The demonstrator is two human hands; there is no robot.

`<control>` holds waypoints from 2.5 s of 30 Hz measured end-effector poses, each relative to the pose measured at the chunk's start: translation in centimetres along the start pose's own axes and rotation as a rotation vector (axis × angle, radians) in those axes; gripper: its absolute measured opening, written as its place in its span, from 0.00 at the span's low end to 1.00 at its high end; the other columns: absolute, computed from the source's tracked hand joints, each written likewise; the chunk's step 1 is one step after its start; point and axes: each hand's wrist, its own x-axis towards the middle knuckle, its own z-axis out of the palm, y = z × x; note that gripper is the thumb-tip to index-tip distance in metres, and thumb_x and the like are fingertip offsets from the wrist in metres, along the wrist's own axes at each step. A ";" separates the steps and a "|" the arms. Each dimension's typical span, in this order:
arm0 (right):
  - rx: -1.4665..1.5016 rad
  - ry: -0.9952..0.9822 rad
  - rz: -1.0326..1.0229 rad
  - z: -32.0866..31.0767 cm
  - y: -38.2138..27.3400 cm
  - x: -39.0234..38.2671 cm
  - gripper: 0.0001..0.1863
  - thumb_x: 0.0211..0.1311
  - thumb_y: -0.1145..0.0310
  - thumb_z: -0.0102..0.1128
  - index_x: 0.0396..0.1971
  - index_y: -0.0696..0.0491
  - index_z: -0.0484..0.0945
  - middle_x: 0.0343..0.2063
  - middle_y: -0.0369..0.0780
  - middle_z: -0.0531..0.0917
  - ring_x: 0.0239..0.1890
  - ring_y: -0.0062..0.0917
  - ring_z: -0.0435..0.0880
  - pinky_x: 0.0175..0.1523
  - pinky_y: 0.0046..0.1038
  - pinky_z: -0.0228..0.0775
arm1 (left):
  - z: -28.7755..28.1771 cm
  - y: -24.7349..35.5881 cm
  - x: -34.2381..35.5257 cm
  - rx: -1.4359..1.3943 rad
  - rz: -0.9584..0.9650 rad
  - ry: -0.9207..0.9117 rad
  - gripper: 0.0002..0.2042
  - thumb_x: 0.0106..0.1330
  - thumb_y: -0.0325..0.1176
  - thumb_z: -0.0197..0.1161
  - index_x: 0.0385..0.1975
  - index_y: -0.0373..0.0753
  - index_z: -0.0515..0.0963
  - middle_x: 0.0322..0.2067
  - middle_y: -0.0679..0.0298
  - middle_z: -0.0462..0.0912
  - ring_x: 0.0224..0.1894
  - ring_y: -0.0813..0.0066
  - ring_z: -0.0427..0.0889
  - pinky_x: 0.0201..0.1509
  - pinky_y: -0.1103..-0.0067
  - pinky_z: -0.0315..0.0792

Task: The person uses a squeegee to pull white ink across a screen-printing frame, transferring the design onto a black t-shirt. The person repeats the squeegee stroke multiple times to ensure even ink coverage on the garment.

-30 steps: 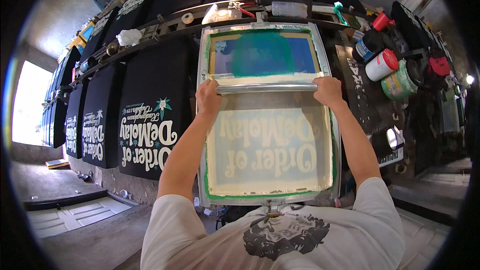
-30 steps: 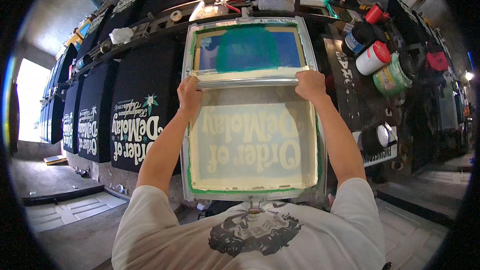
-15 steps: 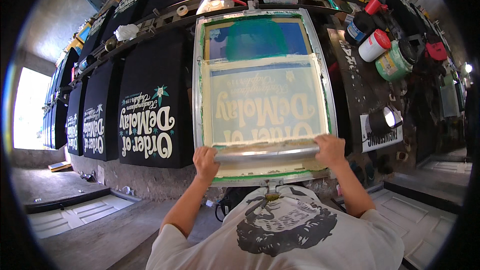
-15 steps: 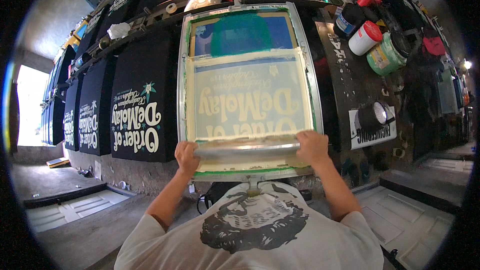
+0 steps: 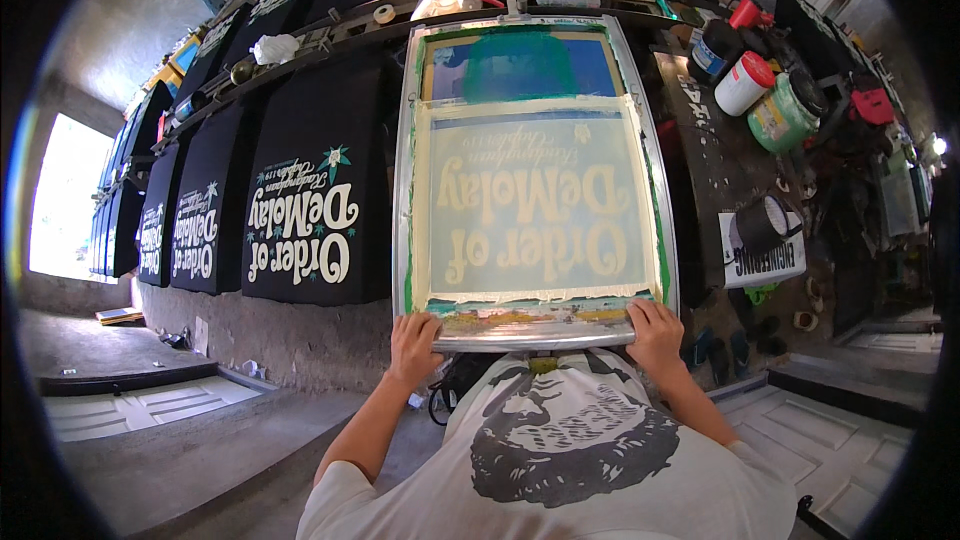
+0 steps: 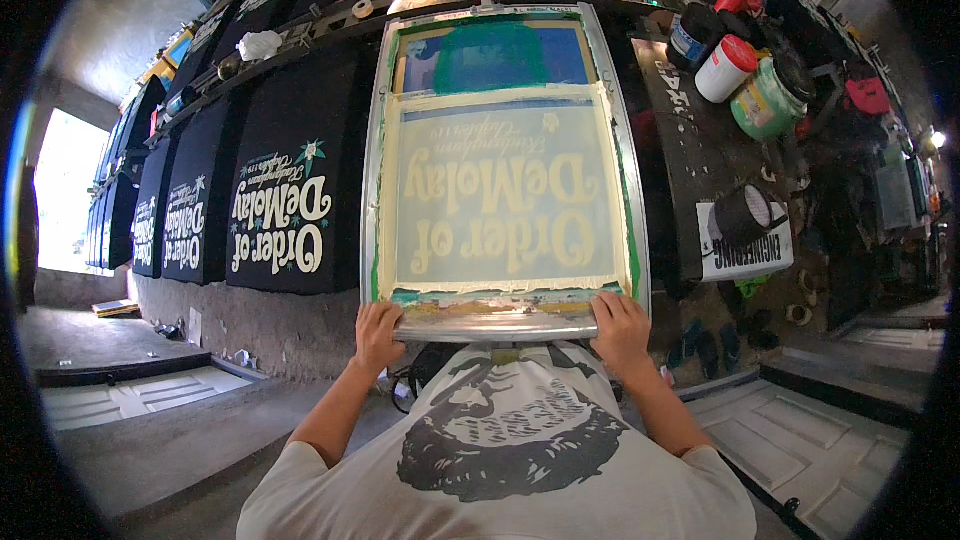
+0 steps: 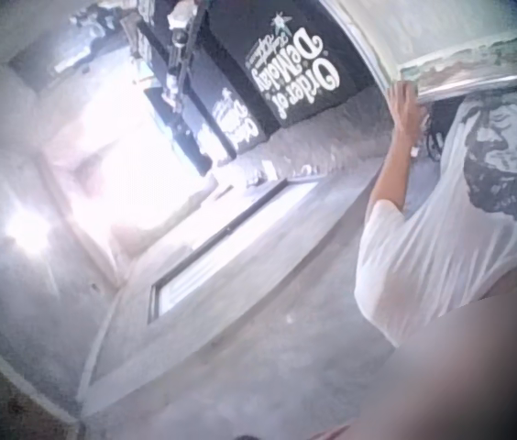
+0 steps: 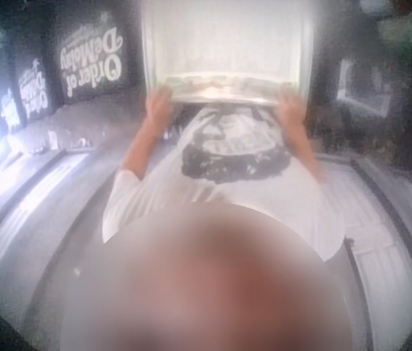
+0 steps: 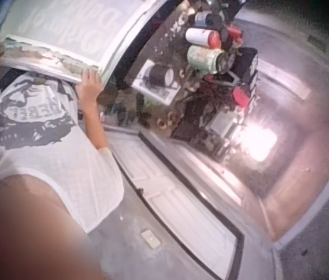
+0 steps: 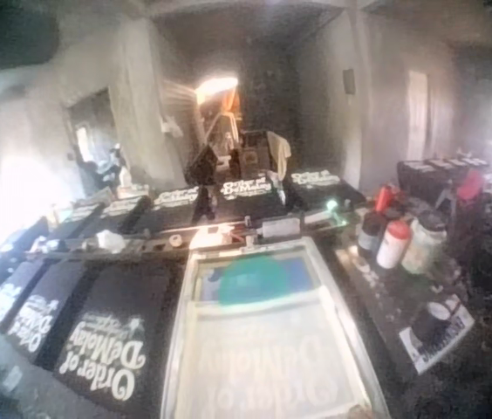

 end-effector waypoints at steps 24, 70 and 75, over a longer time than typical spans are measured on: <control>0.018 -0.062 0.043 -2.1 4.4 15.0 0.13 0.43 0.76 0.63 0.33 0.52 0.87 0.31 0.41 0.87 0.35 0.39 0.87 0.39 0.40 0.80 | 0.3 -5.8 13.8 0.024 0.028 0.240 0.12 0.37 0.20 0.63 0.25 0.39 0.81 0.27 0.63 0.79 0.30 0.58 0.77 0.38 0.68 0.70; 0.030 -0.044 0.031 0.2 0.8 -0.2 0.25 0.34 0.76 0.68 0.42 0.55 0.82 0.46 0.41 0.85 0.48 0.38 0.85 0.53 0.37 0.78 | 0.8 0.0 -1.8 0.022 0.037 0.053 0.21 0.37 0.20 0.65 0.38 0.35 0.83 0.37 0.56 0.83 0.42 0.55 0.84 0.45 0.65 0.75; 0.177 -0.067 0.023 -2.0 0.4 -0.1 0.25 0.37 0.79 0.63 0.44 0.57 0.83 0.50 0.45 0.84 0.51 0.42 0.83 0.58 0.38 0.76 | -1.3 -2.8 -1.5 -0.048 0.088 0.042 0.23 0.40 0.15 0.63 0.43 0.33 0.83 0.46 0.52 0.84 0.49 0.53 0.84 0.50 0.64 0.78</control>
